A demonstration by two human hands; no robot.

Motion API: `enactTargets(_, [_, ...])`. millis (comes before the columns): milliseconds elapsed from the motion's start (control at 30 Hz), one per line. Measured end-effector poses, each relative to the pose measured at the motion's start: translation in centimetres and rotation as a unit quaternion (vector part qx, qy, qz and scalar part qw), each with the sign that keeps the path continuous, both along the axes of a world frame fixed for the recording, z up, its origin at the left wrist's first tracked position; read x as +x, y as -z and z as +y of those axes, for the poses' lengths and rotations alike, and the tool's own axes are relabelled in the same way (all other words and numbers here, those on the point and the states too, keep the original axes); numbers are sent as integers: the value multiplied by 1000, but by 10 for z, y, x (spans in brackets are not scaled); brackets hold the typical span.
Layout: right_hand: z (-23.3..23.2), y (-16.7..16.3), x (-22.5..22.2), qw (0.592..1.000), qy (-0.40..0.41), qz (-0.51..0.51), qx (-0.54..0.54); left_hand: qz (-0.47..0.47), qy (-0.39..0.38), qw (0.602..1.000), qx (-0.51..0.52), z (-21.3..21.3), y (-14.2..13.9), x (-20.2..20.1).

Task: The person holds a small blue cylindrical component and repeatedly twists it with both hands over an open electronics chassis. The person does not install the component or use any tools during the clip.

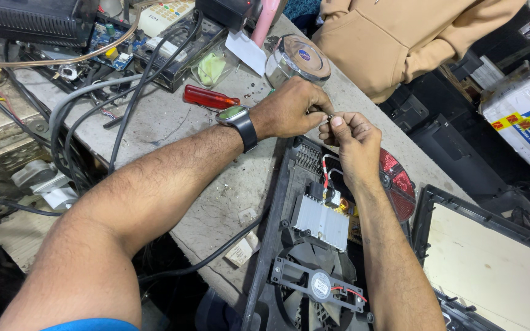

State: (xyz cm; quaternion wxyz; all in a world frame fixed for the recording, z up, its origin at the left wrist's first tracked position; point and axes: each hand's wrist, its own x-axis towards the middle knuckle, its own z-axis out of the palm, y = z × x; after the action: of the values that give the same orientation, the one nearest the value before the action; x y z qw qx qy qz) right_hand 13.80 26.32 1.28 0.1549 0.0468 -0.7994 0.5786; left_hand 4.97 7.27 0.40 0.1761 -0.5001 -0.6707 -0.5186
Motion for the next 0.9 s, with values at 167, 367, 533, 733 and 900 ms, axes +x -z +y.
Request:
enactTargets(167, [-2,0,-1,1000,2,17,-25,5,-1,1000,7,1,-1,2])
enactTargets(367, [-4,-2,1,999,6,20,-29,-28,-38,999,-5,-3,-3,6])
enactTargets(533, [-4,-3,2,1000,1,21,-22,17,-75,997,-9,-2,-4,6])
enactTargets(733, [-3,-3,3,1000,0,21,-18,58,-84,995,-5,-1,0,5])
enactTargets(900, [-2,-1,2,1000,-4,25,-11,33,-80,996,-12,-1,0,5])
